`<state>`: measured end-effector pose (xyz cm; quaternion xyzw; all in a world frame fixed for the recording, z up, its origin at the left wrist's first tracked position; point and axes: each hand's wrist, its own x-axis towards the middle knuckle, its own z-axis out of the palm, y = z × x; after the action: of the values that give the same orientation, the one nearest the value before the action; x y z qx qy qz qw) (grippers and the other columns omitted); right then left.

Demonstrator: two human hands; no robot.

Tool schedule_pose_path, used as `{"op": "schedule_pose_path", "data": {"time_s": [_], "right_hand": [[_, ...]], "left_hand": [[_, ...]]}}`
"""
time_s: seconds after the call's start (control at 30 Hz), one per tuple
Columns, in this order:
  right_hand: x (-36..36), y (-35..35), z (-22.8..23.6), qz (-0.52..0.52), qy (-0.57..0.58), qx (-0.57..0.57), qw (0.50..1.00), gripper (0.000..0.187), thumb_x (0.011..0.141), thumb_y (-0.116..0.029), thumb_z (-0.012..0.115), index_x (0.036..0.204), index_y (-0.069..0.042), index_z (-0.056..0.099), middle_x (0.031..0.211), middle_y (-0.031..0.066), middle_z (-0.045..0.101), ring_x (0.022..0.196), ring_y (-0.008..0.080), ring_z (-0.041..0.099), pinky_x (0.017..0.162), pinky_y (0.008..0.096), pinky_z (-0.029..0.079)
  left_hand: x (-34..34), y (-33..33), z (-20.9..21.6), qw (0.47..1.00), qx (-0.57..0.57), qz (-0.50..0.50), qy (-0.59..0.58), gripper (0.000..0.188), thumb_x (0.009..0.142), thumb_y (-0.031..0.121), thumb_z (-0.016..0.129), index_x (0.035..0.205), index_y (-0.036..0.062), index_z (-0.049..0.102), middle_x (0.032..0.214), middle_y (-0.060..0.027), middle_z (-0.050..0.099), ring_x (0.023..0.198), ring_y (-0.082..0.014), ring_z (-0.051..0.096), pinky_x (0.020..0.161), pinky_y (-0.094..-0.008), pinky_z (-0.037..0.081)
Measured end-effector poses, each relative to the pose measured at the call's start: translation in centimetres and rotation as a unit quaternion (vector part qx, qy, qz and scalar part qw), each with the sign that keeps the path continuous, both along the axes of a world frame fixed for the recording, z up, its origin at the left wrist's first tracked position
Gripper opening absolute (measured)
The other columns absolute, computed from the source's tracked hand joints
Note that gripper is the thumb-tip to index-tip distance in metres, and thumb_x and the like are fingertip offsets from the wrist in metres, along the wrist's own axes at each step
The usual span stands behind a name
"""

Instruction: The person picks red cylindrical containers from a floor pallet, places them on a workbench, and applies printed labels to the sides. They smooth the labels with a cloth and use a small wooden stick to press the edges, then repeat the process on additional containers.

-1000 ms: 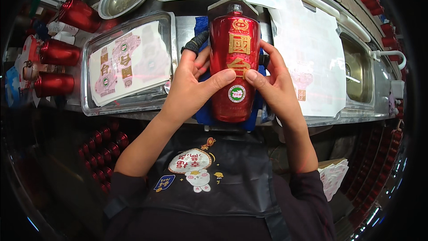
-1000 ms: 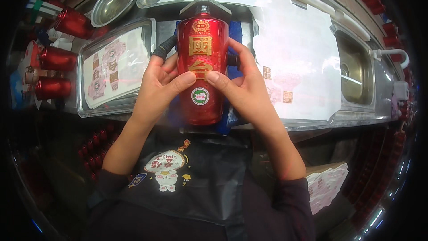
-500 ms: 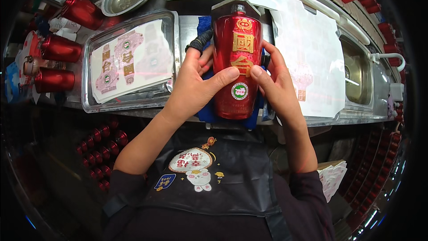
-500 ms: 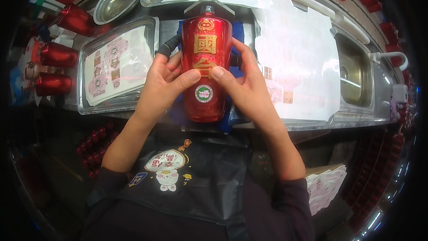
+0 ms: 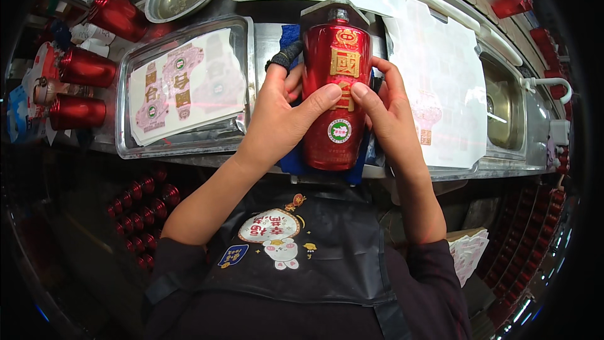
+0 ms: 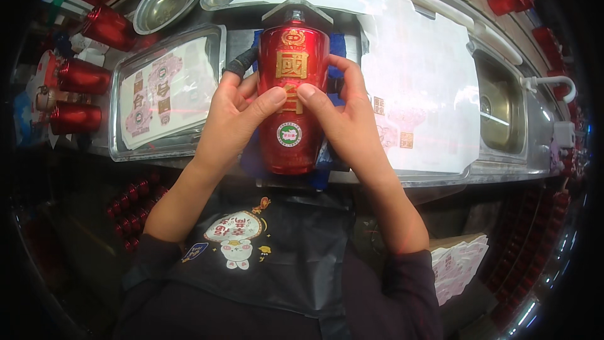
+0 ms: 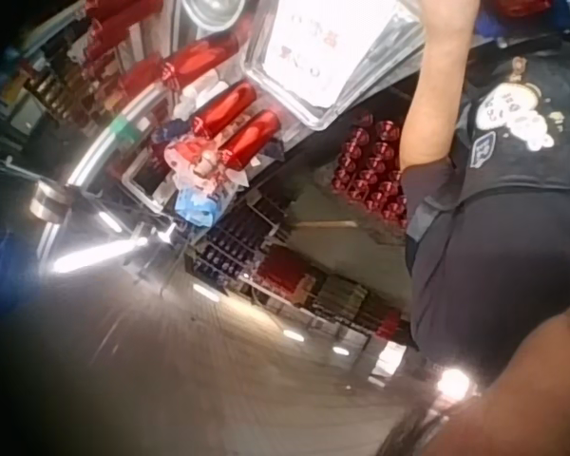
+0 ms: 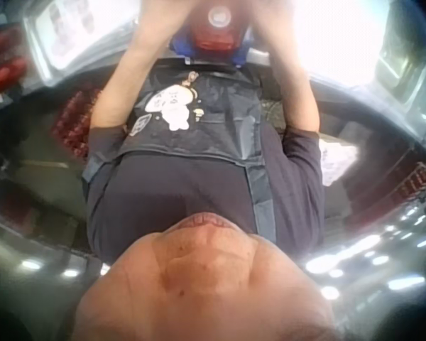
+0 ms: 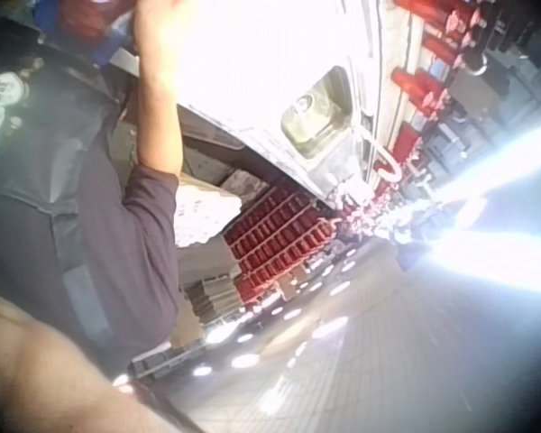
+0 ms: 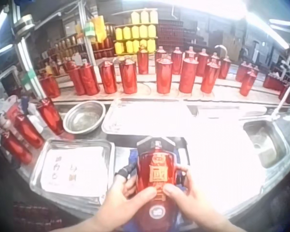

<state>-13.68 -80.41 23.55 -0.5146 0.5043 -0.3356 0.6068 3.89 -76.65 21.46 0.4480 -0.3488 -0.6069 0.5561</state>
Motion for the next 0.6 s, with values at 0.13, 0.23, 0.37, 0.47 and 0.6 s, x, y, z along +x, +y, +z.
{"op": "schedule_pose_path", "data": {"time_s": [0.13, 0.23, 0.37, 0.47, 0.6], "right_hand": [[-0.1, -0.1, -0.4, -0.002, -0.005, -0.013, 1.0, 0.06, 0.093, -0.026, 0.073, 0.139, -0.001, 0.043, 0.113, 0.013, 0.058, 0.104, 0.0164, 0.06, 0.082, 0.0288, 0.053], [-0.3, -0.6, -1.1, -0.016, -0.046, -0.007, 0.999, 0.059, 0.093, -0.027, 0.072, 0.137, 0.0, 0.045, 0.11, 0.0122, 0.059, 0.102, 0.0157, 0.06, 0.082, 0.0281, 0.052], [-0.2, -1.2, -0.8, -0.014, 0.006, -0.012, 1.0, 0.055, 0.093, -0.029, 0.072, 0.133, 0.0, 0.047, 0.11, 0.0127, 0.061, 0.101, 0.015, 0.06, 0.082, 0.0273, 0.052], [0.1, -0.9, -0.3, -0.014, 0.029, -0.02, 0.999, 0.053, 0.093, -0.029, 0.072, 0.131, 0.0, 0.048, 0.113, 0.0142, 0.061, 0.101, 0.0148, 0.06, 0.082, 0.0267, 0.052], [0.1, -0.8, -0.3, -0.017, 0.002, -0.018, 1.0, 0.054, 0.093, -0.029, 0.072, 0.131, 0.001, 0.048, 0.114, 0.0148, 0.061, 0.102, 0.0151, 0.06, 0.082, 0.0269, 0.051]], "left_hand": [[-0.1, -0.2, 0.2, 1.0, -0.003, 0.01, 0.0, 0.059, 0.093, 0.007, 0.071, 0.137, -0.0061, 0.034, 0.137, -0.0223, 0.056, 0.124, -0.0229, 0.059, 0.105, -0.0345, 0.049], [-0.4, -1.0, 1.1, 0.999, -0.023, 0.021, -0.03, 0.05, 0.091, 0.01, 0.074, 0.121, -0.0056, 0.038, 0.132, -0.0226, 0.058, 0.123, -0.0224, 0.059, 0.102, -0.0348, 0.05], [-0.5, -2.0, 1.7, 0.995, -0.021, 0.021, -0.093, 0.045, 0.089, 0.014, 0.078, 0.104, -0.0008, 0.038, 0.127, -0.0241, 0.06, 0.119, -0.0221, 0.061, 0.096, -0.0341, 0.054], [-0.6, -2.0, 1.1, 0.994, -0.031, 0.027, -0.104, 0.046, 0.089, 0.015, 0.078, 0.102, -0.0003, 0.037, 0.126, -0.0252, 0.06, 0.115, -0.0223, 0.063, 0.092, -0.0334, 0.056], [-0.6, -2.0, 1.0, 0.995, -0.031, 0.026, -0.091, 0.047, 0.088, 0.014, 0.079, 0.104, -0.0006, 0.037, 0.127, -0.0255, 0.06, 0.116, -0.0229, 0.062, 0.095, -0.0342, 0.055]]}}
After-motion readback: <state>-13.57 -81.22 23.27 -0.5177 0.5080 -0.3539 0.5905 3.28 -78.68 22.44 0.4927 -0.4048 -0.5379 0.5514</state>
